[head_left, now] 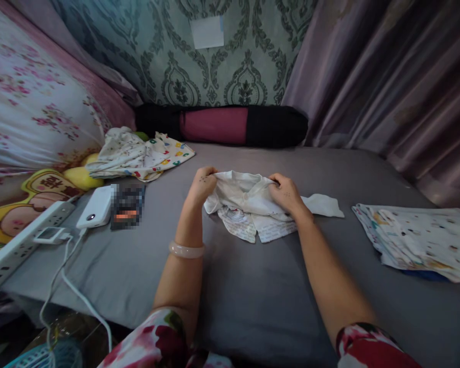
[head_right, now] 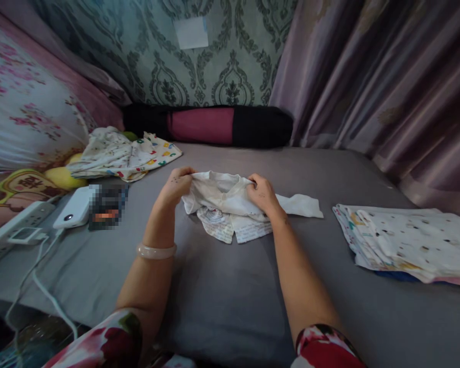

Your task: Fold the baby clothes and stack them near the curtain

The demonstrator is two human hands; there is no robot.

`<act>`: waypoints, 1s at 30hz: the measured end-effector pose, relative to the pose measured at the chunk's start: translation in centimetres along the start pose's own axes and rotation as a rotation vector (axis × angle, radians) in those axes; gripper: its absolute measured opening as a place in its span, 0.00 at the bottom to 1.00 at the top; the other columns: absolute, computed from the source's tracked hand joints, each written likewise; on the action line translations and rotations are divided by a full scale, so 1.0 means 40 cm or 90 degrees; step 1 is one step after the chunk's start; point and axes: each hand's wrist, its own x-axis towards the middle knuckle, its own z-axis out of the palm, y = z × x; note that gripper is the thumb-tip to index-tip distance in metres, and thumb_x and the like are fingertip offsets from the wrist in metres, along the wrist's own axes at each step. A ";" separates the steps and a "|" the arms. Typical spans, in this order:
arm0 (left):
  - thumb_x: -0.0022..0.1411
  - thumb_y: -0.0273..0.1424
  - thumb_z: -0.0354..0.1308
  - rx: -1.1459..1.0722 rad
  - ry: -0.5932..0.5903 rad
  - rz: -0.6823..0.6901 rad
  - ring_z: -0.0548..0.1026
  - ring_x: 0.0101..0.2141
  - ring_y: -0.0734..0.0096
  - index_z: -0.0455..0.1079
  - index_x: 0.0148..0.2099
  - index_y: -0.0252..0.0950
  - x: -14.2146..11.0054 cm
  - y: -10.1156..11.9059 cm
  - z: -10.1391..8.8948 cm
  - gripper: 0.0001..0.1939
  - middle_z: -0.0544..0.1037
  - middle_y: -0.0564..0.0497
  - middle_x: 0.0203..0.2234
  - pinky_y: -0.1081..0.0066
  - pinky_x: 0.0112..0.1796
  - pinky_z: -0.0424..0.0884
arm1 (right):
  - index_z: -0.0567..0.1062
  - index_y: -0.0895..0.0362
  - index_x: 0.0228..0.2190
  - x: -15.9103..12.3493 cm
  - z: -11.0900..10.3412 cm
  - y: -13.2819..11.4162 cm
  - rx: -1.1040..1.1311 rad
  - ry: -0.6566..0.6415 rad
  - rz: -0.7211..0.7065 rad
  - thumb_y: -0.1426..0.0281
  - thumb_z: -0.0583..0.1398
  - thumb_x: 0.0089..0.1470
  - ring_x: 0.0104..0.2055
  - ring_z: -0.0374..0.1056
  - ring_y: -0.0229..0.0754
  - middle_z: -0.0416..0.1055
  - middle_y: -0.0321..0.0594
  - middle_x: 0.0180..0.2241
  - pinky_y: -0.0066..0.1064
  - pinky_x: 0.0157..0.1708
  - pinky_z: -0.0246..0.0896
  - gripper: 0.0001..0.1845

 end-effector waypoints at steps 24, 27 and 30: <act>0.51 0.41 0.60 -0.015 -0.075 0.133 0.65 0.24 0.76 0.74 0.31 0.33 -0.044 0.059 -0.056 0.14 0.71 0.54 0.22 0.76 0.25 0.58 | 0.78 0.56 0.32 -0.006 -0.133 -0.032 0.027 -0.006 -0.091 0.57 0.57 0.56 0.37 0.70 0.44 0.77 0.40 0.34 0.35 0.40 0.63 0.17; 0.52 0.39 0.59 0.026 -0.094 0.189 0.66 0.26 0.75 0.75 0.32 0.33 -0.048 0.077 -0.083 0.14 0.73 0.52 0.24 0.75 0.26 0.60 | 0.79 0.55 0.33 -0.008 -0.177 -0.053 -0.002 -0.012 -0.124 0.58 0.58 0.56 0.37 0.70 0.44 0.77 0.40 0.34 0.36 0.41 0.64 0.15; 0.52 0.40 0.59 0.052 -0.069 0.243 0.66 0.26 0.74 0.76 0.31 0.33 -0.053 0.100 -0.107 0.14 0.74 0.51 0.24 0.75 0.27 0.61 | 0.80 0.55 0.34 -0.013 -0.225 -0.086 -0.035 -0.007 -0.154 0.60 0.59 0.55 0.39 0.71 0.45 0.78 0.42 0.36 0.38 0.42 0.64 0.13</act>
